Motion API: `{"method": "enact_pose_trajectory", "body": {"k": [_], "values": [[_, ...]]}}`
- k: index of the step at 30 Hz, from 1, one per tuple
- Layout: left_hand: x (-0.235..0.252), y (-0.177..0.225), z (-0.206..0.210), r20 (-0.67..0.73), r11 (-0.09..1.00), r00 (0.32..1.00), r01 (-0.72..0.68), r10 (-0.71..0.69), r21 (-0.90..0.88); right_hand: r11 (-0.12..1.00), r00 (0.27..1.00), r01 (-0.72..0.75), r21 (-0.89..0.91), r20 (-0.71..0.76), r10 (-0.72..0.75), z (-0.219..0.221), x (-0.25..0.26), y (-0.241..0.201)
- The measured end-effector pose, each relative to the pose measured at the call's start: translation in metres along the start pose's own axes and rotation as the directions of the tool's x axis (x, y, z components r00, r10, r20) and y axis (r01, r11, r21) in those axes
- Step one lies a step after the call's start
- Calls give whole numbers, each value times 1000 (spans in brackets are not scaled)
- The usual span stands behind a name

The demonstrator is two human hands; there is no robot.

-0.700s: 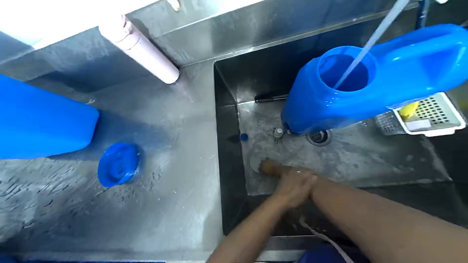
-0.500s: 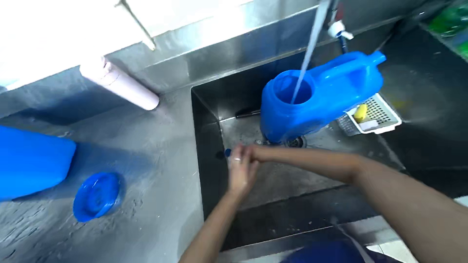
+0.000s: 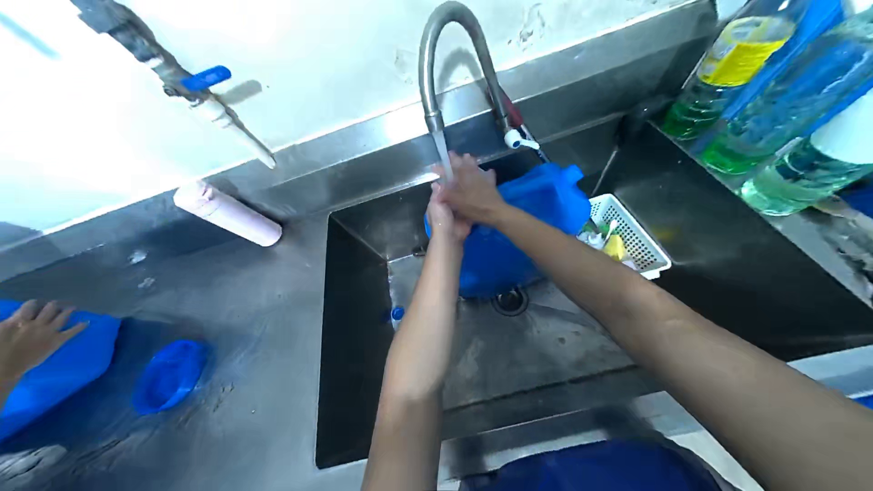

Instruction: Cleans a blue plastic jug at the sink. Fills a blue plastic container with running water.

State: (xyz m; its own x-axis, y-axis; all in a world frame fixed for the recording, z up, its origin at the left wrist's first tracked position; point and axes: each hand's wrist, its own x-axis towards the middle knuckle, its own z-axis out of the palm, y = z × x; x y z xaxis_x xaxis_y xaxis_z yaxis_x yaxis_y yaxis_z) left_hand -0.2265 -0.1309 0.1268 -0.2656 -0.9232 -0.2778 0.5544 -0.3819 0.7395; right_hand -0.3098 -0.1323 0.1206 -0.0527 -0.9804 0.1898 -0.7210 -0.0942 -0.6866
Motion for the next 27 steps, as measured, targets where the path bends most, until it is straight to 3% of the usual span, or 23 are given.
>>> {"method": "enact_pose_trajectory", "body": {"k": [3, 4, 5, 6, 7, 8, 9, 10, 12, 14, 15, 16, 17, 18, 19, 21, 22, 24, 26, 27], "values": [[-7, 14, 7, -35, 904, 967, -221, 251, 366, 975, 996, -73, 211, 59, 62, -29, 11, 25], [-2, 19, 5, -24, 767, 932, -282, 361, 577, 935, 986, -153, 319, 107, 124, -37, 10, 22], [2, 23, 4, 38, 540, 888, -312, 459, 782, 862, 974, -227, 454, 122, 193, -39, 9, 19], [3, 27, 4, 134, 284, 866, -299, 483, 911, 738, 959, -272, 617, 111, 260, -38, 7, 15], [4, 26, 6, 227, 101, 870, -299, 438, 949, 537, 939, -286, 794, 120, 321, -35, 6, 7], [5, 20, 8, 287, 36, 882, -323, 374, 946, 316, 925, -259, 913, 141, 353, -31, 4, -2], [5, 11, 11, 306, 109, 890, -360, 338, 927, 177, 926, -218, 960, 146, 348, -25, 0, -12], [3, 4, 12, 275, 272, 903, -370, 330, 888, 191, 940, -174, 966, 106, 323, -14, -5, -19], [-3, 0, 7, 148, 583, 922, -345, 358, 736, 502, 981, -27, 865, -75, 180, 6, -23, -24], [-6, 8, -8, 17, 723, 932, -292, 362, 626, 853, 983, 163, 495, -150, -101, 8, -34, -10], [-7, 12, -15, -31, 748, 934, -266, 357, 608, 932, 968, 227, 283, -170, -184, 5, -32, -1], [-7, 16, -18, -56, 749, 931, -254, 362, 611, 960, 965, 213, 182, -194, -177, -1, -27, 6], [-8, 21, -19, -52, 723, 930, -247, 365, 645, 967, 978, 129, 218, -190, -88, -9, -20, 7], [-8, 27, -19, -22, 647, 932, -233, 361, 726, 931, 988, 14, 364, -149, 43, -16, -15, 3], [-8, 31, -19, 18, 498, 937, -203, 350, 843, 852, 985, -79, 517, -92, 147, -16, -14, -3], [-7, 38, -12, 106, 21, 946, -118, 307, 993, 745, 973, -150, 650, -36, 227, -10, -18, -21], [-8, 35, -6, 168, -148, 947, -131, 273, 980, 730, 971, -155, 666, -32, 236, -7, -19, -26], [-16, 21, -5, 357, -242, 919, -313, 166, 918, 694, 962, -174, 698, -30, 271, -6, -15, -16], [-23, 5, -17, 594, -272, 803, -562, 45, 781, 663, 953, -168, 729, -52, 300, -15, -11, 12], [-26, 1, -24, 638, -261, 770, -620, -23, 740, 660, 949, -164, 733, -64, 308, -22, -10, 22]]}}
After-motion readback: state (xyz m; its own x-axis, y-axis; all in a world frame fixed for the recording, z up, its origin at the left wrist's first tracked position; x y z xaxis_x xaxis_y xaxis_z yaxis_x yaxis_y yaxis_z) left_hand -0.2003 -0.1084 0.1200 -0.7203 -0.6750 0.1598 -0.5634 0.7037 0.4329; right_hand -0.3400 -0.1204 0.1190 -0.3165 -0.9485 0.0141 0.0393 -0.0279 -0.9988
